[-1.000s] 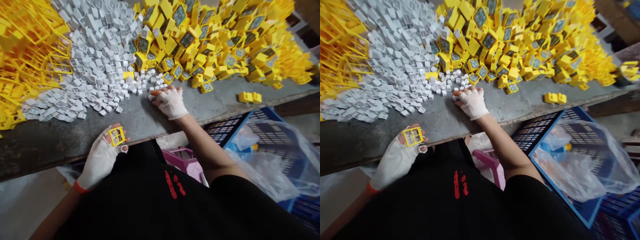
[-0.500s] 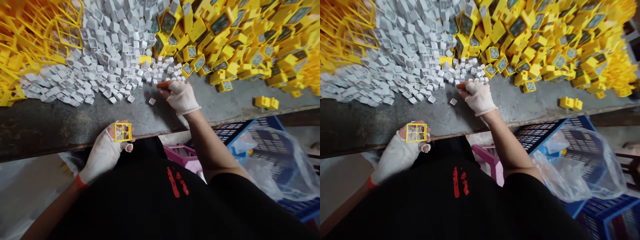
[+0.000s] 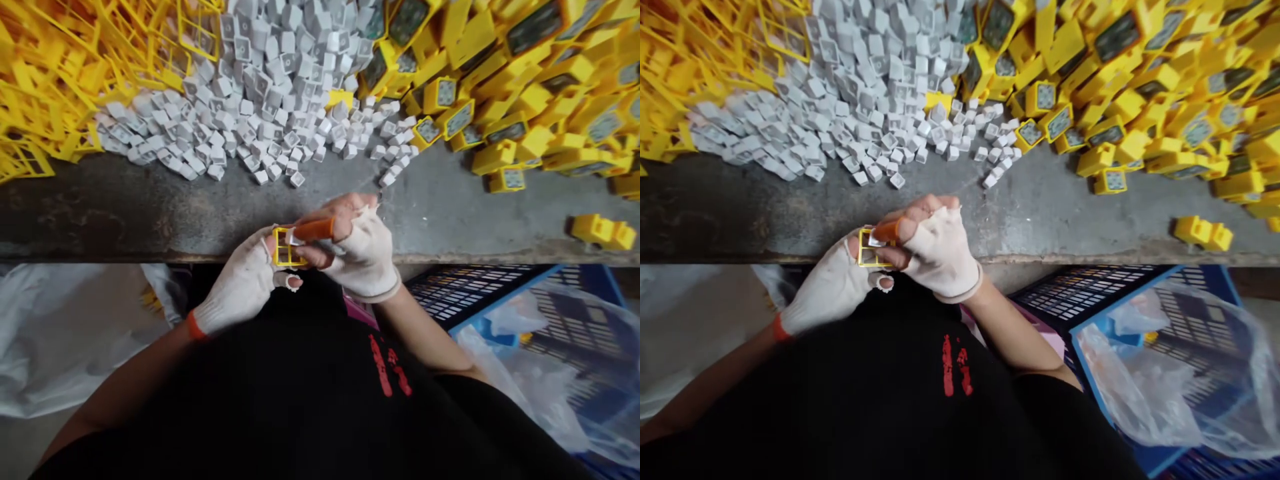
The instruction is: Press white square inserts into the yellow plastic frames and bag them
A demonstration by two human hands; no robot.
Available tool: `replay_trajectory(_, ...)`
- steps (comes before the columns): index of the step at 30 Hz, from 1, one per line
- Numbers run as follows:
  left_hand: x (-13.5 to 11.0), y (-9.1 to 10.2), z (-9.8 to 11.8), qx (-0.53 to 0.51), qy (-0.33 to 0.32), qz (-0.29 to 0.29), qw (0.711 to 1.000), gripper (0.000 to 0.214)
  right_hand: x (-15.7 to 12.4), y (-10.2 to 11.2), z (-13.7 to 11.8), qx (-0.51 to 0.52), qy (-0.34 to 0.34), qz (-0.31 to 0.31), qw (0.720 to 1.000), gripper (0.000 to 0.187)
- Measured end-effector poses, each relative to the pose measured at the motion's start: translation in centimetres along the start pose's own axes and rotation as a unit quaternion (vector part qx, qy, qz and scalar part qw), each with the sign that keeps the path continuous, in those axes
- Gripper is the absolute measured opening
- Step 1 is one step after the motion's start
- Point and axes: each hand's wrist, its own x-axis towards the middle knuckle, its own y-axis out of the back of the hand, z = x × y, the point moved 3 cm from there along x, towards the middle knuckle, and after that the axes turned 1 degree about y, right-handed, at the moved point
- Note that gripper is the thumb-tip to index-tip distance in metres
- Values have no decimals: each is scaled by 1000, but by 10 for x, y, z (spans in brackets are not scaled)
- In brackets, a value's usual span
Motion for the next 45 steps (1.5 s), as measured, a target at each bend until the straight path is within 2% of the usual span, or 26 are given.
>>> replay_trajectory(2, -4, 3, -2, -11, 3, -13, 1000, 32, -4, -8, -9, 20, 41, 29, 999, 31)
replay_trajectory(5, -8, 9, -4, -24, 16, -31, 999, 45, -6, -20, -13, 48, 108, 105, 987, 25)
replay_trajectory(9, -10, 13, -5, -46, 30, -75, 996, 51, -2, -22, -19, 100, 170, 176, 965, 15)
replay_trajectory(11, -11, 15, -5, -53, 26, -74, 996, 49, 0, -21, -20, 117, 174, 156, 965, 21)
replay_trajectory(14, -13, 16, -3, -57, 4, -41, 998, 45, 2, -17, -9, 112, 174, 78, 975, 39)
replay_trajectory(16, -15, 17, 1, -53, -29, -18, 998, 44, 8, -13, 11, 66, 120, 73, 988, 43)
replay_trajectory(18, -17, 17, 7, -42, -79, 10, 996, 44, 20, -12, 39, -22, 0, 87, 996, 38)
replay_trajectory(20, -18, 19, 12, -31, -130, 43, 990, 44, 36, -20, 63, -101, -114, 70, 986, 31)
replay_trajectory(21, -18, 20, 13, -27, -147, 59, 987, 42, 44, -26, 71, -123, -144, 48, 981, 29)
replay_trajectory(23, -17, 21, 14, -23, -159, 85, 983, 37, 56, -37, 76, -132, -153, 10, 979, 22)
replay_trajectory(25, -17, 22, 14, -27, -153, 101, 983, 32, 58, -41, 67, -105, -115, 9, 988, 12)
replay_trajectory(28, -17, 21, 15, -28, -133, 100, 986, 27, 45, -32, 36, -11, -9, 43, 999, 17)
replay_trajectory(31, -19, 20, 15, -23, -136, 87, 987, 25, 28, -25, 1, 121, 111, 56, 985, 23)
replay_trajectory(33, -20, 21, 13, -27, -146, 73, 986, 26, 21, -28, -16, 187, 159, 58, 968, 22)
replay_trajectory(35, -20, 23, 9, -33, -144, 52, 988, 31, 18, -35, -24, 209, 170, 67, 961, 21)
replay_trajectory(39, -18, 28, 2, -50, -127, 32, 990, 39, 13, -43, -25, 166, 185, 91, 964, 22)
replay_trajectory(42, -18, 29, 3, -69, -127, 43, 989, 36, 17, -40, -17, 141, 216, 44, 965, 29)
replay_trajectory(44, -20, 27, 7, -79, -140, 59, 985, 35, 29, -37, -4, 100, 183, 22, 978, 36)
replay_trajectory(45, -20, 27, 9, -82, -150, 69, 983, 36, 39, -36, 4, 56, 140, 22, 988, 38)
